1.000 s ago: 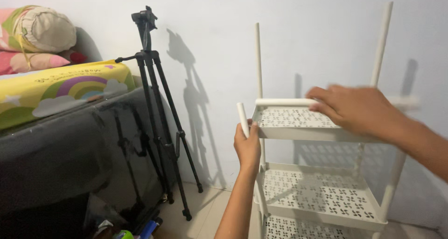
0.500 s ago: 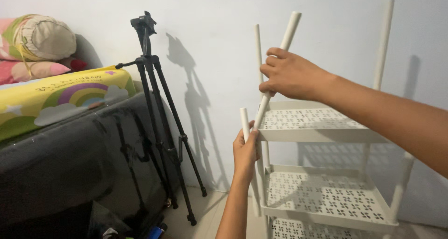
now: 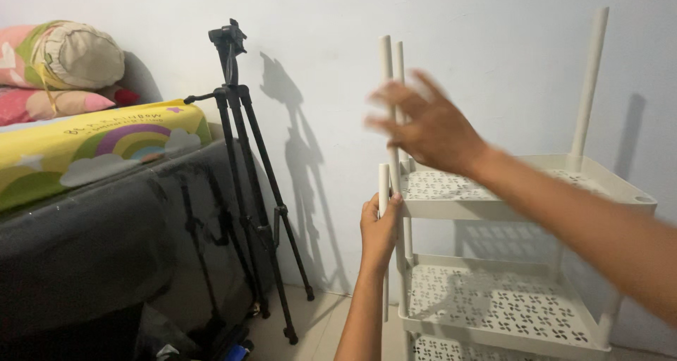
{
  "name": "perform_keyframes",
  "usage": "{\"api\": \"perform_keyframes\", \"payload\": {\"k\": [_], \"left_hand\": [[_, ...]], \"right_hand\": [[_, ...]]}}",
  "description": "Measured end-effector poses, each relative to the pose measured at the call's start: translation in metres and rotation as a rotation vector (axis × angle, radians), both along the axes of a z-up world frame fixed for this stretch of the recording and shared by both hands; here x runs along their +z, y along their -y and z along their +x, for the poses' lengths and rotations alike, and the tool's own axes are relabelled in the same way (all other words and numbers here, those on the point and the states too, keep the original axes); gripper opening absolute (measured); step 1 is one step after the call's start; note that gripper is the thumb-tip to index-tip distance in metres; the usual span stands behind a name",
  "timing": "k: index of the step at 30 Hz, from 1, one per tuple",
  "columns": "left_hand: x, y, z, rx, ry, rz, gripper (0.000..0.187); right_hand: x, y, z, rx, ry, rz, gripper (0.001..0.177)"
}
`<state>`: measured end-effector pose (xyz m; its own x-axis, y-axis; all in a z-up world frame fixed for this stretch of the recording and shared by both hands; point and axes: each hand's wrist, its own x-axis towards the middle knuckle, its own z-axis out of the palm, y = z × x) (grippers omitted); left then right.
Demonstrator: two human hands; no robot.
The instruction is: The person assembles a white plastic rolling shelf by inserting vertical poles into the corner holes of perforated trays and stacking them to form a multi-tiered unit. The person handles the trays and poles by hand, aligning and pushing the components together until the structure is upright.
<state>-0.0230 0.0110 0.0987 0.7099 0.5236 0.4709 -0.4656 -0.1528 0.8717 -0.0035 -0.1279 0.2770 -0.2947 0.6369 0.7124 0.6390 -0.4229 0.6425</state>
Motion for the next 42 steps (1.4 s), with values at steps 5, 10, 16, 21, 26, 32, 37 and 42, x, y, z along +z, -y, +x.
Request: {"api": "perform_keyframes", "payload": {"k": [5,10,16,21,26,32,37,42], "left_hand": [[-0.001,0.002,0.003,0.042,-0.029,0.006,0.039],[-0.002,0.003,0.004,0.056,-0.014,0.019,0.039],[-0.008,0.001,0.008,0.053,-0.01,0.025,0.041],[-0.01,-0.002,0.013,0.046,0.03,0.021,0.042],[0.0,0.002,0.006,0.016,-0.046,-0.001,0.041],[0.034,0.02,-0.02,0.058,0.148,-0.076,0.04],[0.082,0.057,-0.034,-0.202,0.209,-0.201,0.033],[0.118,0.11,-0.019,-0.258,0.199,-0.219,0.035]], "right_hand": [[-0.058,-0.021,0.02,0.376,-1.251,0.363,0.054],[-0.075,-0.037,0.03,0.342,-1.615,0.335,0.037],[-0.071,-0.027,0.018,0.176,-1.534,0.358,0.036],[-0.073,-0.032,0.025,0.245,-1.507,0.38,0.033],[-0.079,-0.034,0.023,0.103,-1.529,0.436,0.041],[-0.076,0.005,0.0,0.369,-1.449,0.446,0.052],[-0.071,0.072,-0.023,0.239,-1.666,0.019,0.044],[-0.063,0.122,-0.034,-0.055,-1.594,-0.087,0.032]]}}
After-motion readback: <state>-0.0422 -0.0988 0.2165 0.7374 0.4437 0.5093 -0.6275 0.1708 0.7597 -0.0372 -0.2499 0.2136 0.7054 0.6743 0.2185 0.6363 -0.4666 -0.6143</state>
